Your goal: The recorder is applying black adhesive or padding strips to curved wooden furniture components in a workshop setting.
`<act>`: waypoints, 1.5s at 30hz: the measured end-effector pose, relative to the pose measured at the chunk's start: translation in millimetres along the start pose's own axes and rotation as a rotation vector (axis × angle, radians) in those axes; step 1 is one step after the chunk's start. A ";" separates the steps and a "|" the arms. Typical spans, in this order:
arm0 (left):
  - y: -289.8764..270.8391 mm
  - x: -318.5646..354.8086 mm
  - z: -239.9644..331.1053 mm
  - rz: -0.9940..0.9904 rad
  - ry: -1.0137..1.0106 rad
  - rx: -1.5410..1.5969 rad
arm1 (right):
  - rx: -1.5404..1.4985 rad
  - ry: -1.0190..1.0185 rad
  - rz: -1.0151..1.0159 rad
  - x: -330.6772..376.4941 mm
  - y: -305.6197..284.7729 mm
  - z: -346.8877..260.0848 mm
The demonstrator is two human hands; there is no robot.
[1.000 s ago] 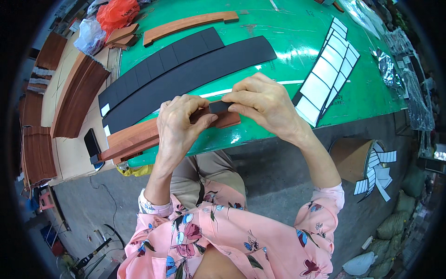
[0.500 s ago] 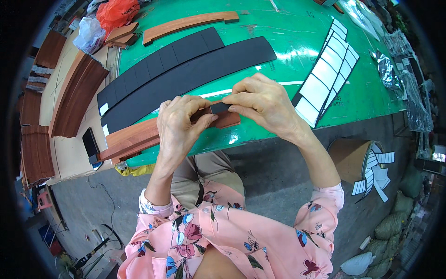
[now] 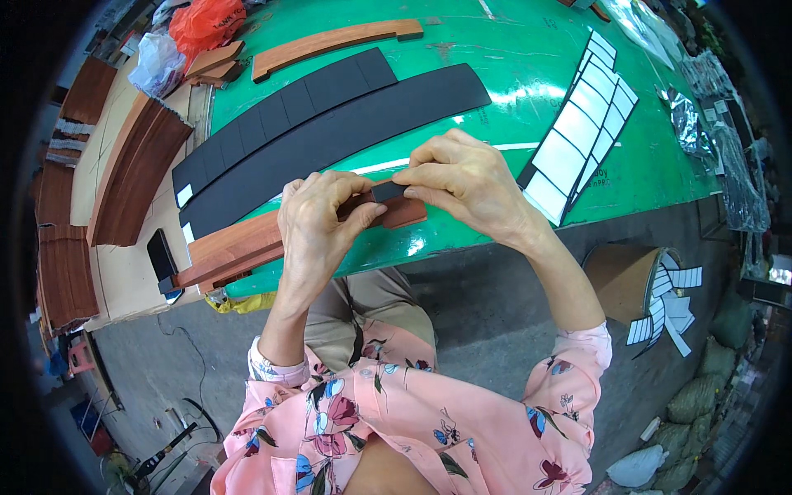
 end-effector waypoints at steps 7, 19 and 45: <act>0.4 0.6 0.2 -0.007 0.003 -0.002 | -0.002 -0.017 -0.019 -0.3 0.9 1.4; 0.9 -0.1 7.0 0.010 0.094 0.038 | -0.250 0.146 0.020 19.3 -6.1 29.7; 13.2 10.6 21.6 0.203 0.384 -0.221 | -0.162 0.117 0.284 49.3 20.1 12.1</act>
Point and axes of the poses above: each hand's wrist, its own x-axis away from the middle knuckle, its own y-axis out of the palm, z = x × y, the point moved 5 cm from there along -x, towards the middle knuckle, and after that the axes turned 7 degrees about -x, right-handed, at the moved point
